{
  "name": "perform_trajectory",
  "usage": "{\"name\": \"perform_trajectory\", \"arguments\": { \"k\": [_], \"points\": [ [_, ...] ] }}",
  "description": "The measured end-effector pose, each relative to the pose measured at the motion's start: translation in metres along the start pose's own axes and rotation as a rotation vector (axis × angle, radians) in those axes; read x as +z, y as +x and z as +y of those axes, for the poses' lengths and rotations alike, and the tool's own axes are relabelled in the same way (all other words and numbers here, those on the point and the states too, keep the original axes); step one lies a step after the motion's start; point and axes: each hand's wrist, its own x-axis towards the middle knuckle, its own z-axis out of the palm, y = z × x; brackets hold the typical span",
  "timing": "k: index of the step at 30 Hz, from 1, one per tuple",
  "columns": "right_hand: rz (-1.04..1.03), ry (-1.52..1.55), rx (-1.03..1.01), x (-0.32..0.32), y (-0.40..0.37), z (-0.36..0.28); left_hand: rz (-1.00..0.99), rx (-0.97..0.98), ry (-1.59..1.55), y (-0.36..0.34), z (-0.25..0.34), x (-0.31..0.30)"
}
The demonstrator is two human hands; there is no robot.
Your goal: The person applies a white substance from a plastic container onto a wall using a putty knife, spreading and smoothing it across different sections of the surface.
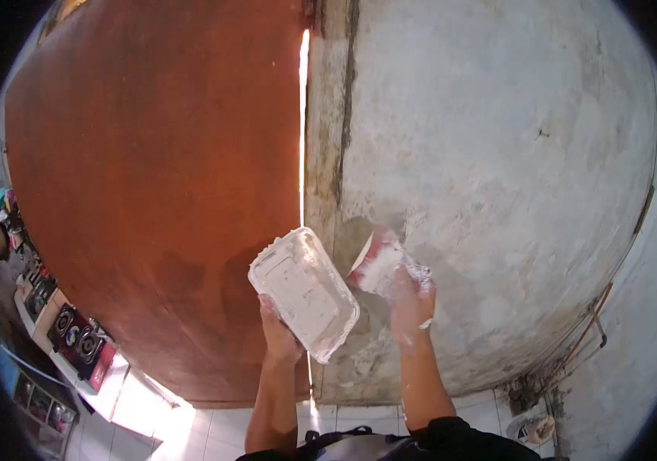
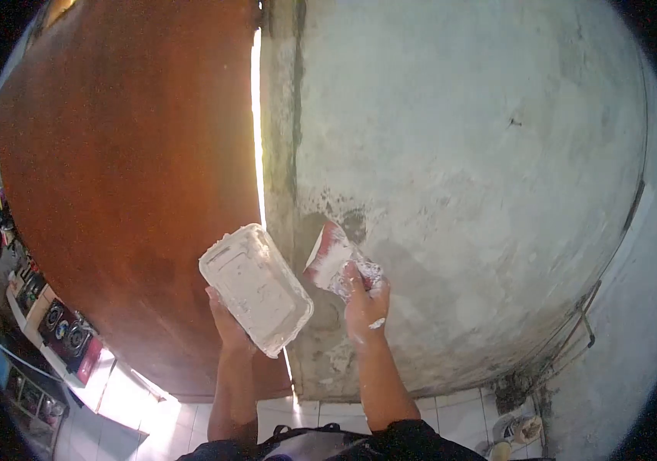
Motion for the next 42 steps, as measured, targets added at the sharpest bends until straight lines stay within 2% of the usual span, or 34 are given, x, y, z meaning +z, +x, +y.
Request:
{"name": "perform_trajectory", "arguments": {
  "k": [1, 2, 3, 4, 6, 7, 9, 11, 14, 15, 16, 17, 19, 20, 22, 23, 26, 27, 30, 32, 34, 38, 42],
  "points": [
    [-0.028, -0.082, 0.037, -0.009, -0.005, 0.010, 0.012, -0.012, 0.011, -0.001, -0.010, -0.013],
    [-0.019, -0.079, 0.052, -0.016, -0.008, 0.016, -0.082, 0.067, 0.148, 0.000, -0.024, -0.033],
    [-0.141, -0.349, 0.023, -0.019, -0.012, 0.016, -0.178, 0.144, 0.284, -0.002, -0.025, -0.036],
    [-0.266, -0.616, -0.005, -0.021, -0.017, 0.017, -0.169, 0.130, 0.296, -0.006, -0.026, -0.036],
    [-0.268, -0.636, -0.012, -0.014, -0.030, 0.013, -0.152, 0.150, 0.483, -0.009, -0.023, -0.024],
    [-0.281, -0.610, -0.027, -0.008, -0.035, 0.009, -0.178, 0.149, 0.371, -0.010, -0.017, -0.013],
    [-0.288, -0.578, -0.036, -0.001, -0.041, -0.008, -0.146, 0.144, 0.378, -0.008, -0.022, -0.017],
    [-0.321, -0.769, 0.181, -0.003, -0.041, -0.029, -0.121, 0.144, 0.385, -0.006, -0.025, -0.024],
    [-0.401, -0.573, 0.088, -0.021, -0.031, -0.018, -0.116, 0.119, 0.354, -0.003, -0.022, -0.035],
    [-0.374, -0.441, 0.143, -0.027, -0.026, -0.017, -0.047, 0.033, 0.299, -0.002, -0.019, -0.037],
    [-0.368, -0.437, 0.144, -0.030, -0.020, -0.015, 0.022, -0.054, 0.244, -0.001, -0.017, -0.036],
    [-0.342, -0.323, 0.166, -0.033, -0.013, -0.013, 0.018, -0.059, 0.247, 0.000, -0.014, -0.034],
    [-0.217, -0.202, 0.281, -0.036, -0.007, -0.010, -0.125, -0.021, -0.152, 0.001, -0.001, -0.013],
    [-0.209, -0.202, 0.282, -0.039, -0.007, -0.005, -0.127, -0.029, -0.151, 0.003, -0.004, -0.019],
    [-0.110, 0.175, 0.420, -0.045, -0.005, 0.009, -0.143, -0.100, -0.273, 0.009, -0.010, -0.033],
    [-0.105, 0.174, 0.422, -0.047, -0.005, 0.011, -0.141, -0.105, -0.273, 0.009, -0.014, -0.037],
    [-0.118, 0.247, 0.486, -0.058, -0.004, 0.021, -0.389, -0.349, -0.446, 0.005, -0.014, -0.030],
    [-0.167, 0.154, 0.456, -0.061, -0.003, 0.025, -0.383, -0.359, -0.445, 0.004, -0.015, -0.028],
    [-0.205, 0.032, 0.405, -0.059, -0.007, 0.027, -0.309, -0.378, -0.444, 0.003, -0.015, -0.018],
    [-0.187, 0.002, 0.384, -0.055, -0.009, 0.019, -0.154, -0.346, -0.370, 0.002, -0.015, -0.005],
    [-0.262, -0.124, 0.348, -0.055, -0.008, 0.012, -0.004, -0.315, -0.288, 0.001, -0.015, 0.010],
    [-0.268, -0.151, 0.280, -0.057, -0.008, 0.007, 0.303, -0.218, -0.132, -0.003, -0.022, 0.030],
    [-0.286, -0.174, 0.318, -0.055, -0.011, 0.008, 0.361, -0.245, -0.267, -0.002, -0.032, 0.026]
  ]
}}
